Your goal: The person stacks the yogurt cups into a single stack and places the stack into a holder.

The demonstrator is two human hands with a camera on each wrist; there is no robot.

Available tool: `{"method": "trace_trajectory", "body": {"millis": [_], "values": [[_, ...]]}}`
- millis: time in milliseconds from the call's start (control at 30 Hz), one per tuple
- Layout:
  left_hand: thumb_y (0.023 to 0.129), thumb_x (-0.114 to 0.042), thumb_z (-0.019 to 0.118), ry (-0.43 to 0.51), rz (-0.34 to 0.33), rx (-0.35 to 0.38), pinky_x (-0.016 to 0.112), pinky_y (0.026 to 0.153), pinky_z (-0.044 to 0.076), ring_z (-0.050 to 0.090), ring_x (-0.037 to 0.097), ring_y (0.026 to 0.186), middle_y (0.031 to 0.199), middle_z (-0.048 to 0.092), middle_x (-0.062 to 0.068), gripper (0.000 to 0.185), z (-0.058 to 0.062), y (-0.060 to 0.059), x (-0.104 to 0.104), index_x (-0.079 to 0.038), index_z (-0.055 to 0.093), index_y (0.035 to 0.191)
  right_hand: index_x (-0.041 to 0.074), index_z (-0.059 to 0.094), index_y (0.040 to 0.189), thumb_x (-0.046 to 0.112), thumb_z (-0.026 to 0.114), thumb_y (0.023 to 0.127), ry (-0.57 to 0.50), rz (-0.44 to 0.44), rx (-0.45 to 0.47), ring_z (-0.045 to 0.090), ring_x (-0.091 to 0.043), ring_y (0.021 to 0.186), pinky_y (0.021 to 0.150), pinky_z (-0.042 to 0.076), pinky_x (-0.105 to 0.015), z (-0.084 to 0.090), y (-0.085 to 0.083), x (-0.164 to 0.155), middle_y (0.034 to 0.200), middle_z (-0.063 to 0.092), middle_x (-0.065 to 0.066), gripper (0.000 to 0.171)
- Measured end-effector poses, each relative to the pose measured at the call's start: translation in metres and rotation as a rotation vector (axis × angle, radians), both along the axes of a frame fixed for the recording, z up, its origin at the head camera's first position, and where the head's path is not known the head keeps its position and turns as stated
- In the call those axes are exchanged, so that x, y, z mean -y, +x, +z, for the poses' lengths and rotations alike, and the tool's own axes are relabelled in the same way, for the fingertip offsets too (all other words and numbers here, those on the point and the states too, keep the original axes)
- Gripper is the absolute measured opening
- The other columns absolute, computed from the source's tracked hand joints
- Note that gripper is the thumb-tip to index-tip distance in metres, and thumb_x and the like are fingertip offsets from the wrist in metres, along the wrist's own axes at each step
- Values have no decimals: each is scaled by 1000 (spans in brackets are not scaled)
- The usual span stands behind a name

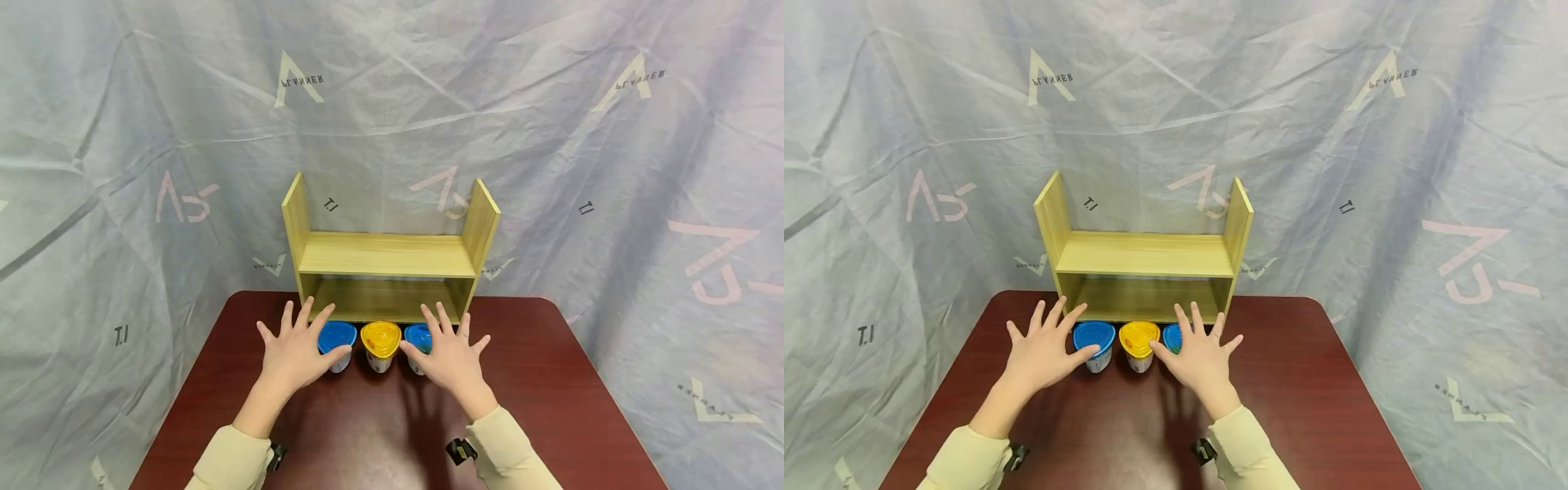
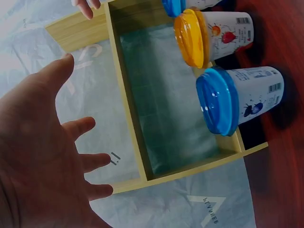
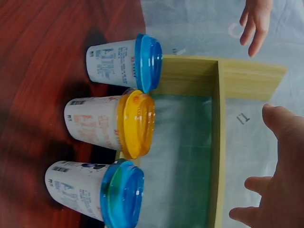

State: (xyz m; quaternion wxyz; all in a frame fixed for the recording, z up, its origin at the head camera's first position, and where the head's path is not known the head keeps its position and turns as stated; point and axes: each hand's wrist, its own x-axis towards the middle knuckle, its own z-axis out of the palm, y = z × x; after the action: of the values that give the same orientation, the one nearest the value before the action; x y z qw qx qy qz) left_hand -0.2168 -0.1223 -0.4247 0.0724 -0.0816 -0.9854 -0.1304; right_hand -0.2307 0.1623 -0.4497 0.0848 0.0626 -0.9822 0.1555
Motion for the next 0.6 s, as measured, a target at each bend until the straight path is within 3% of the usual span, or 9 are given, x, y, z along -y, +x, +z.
{"method": "trace_trajectory", "body": {"millis": [267, 600], "values": [[87, -71, 62, 20, 0, 29, 85, 101, 3, 14, 49, 149, 164, 27, 17, 86, -12, -9, 6, -27, 39, 157, 26, 30, 161, 77, 51, 89, -8, -21, 44, 8, -64, 142, 94, 0, -90, -16, -7, -9, 166, 22, -12, 90], [86, -70, 64, 43, 22, 72, 86, 100, 6, 20, 51, 147, 161, 31, 20, 88, -42, -24, 20, -23, 40, 157, 23, 33, 160, 75, 53, 89, -30, -42, 92, 10, -66, 140, 93, 1, -90, -37, -13, -16, 165, 25, -16, 90]]}}
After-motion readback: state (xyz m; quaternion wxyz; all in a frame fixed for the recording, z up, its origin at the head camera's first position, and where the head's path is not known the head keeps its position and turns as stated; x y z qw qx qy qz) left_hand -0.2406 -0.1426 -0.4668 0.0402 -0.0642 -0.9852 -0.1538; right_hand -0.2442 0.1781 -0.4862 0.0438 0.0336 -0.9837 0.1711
